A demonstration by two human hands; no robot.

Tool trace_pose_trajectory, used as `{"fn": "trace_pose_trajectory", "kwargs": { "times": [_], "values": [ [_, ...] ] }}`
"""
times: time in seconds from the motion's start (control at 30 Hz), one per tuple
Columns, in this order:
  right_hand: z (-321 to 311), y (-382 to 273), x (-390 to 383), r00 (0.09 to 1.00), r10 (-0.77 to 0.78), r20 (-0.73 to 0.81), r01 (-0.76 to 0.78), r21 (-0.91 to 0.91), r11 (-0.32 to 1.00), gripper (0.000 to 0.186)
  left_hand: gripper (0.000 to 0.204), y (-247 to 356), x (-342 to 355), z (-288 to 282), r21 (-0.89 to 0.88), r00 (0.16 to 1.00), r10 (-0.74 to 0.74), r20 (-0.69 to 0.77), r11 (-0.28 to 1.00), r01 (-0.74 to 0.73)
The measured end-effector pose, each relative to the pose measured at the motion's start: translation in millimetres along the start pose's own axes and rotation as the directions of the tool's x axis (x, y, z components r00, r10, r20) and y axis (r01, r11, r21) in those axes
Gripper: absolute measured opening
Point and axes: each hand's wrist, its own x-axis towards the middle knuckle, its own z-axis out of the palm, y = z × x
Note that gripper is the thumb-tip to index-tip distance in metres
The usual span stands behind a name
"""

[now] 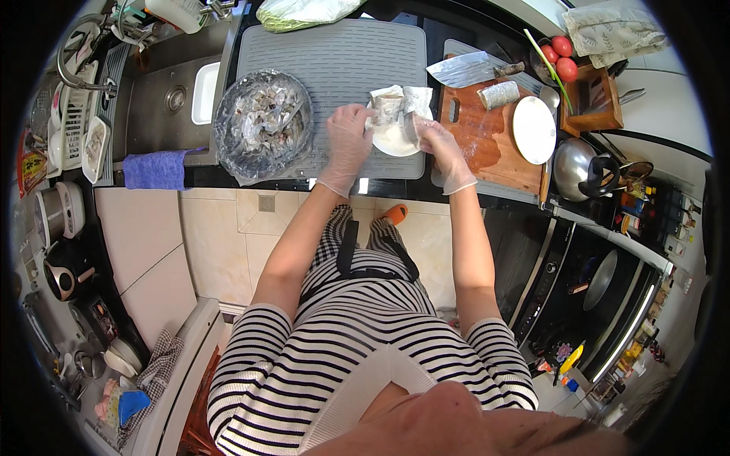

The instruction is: The person cuts fish fillets into smaller pieces on a cutting board, places them on a plate, and then transfers the pieces into a pan with oil on the stove.

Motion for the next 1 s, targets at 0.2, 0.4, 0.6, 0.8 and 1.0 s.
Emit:
{"fn": "trace_pose_trajectory", "kwargs": {
  "times": [0.2,0.4,0.6,0.8,1.0],
  "values": [
    [-8,9,7,0.956,0.098,0.275,-0.201,0.375,0.905,0.037,0.043,11,4,8,-0.040,0.996,0.089,0.029,0.995,-0.088],
    [-5,7,22,0.948,0.291,0.133,-0.301,0.062,0.952,0.044,0.039,19,5,17,0.040,0.983,0.054,0.178,0.997,-0.063],
    [15,-7,9,0.970,-0.059,-0.238,-0.133,-0.714,0.687,0.046,0.029,18,3,20,0.058,0.974,0.060,0.218,0.996,-0.075],
    [30,0,-10,0.850,-0.497,-0.174,0.122,-0.852,0.509,0.038,0.029,13,-1,13,-0.006,0.996,0.053,0.070,0.999,-0.052],
    [37,12,-1,0.833,-0.551,-0.054,0.208,-0.892,0.401,0.037,0.028,9,-6,9,-0.008,0.998,0.040,0.046,0.999,-0.039]
  ]
}}
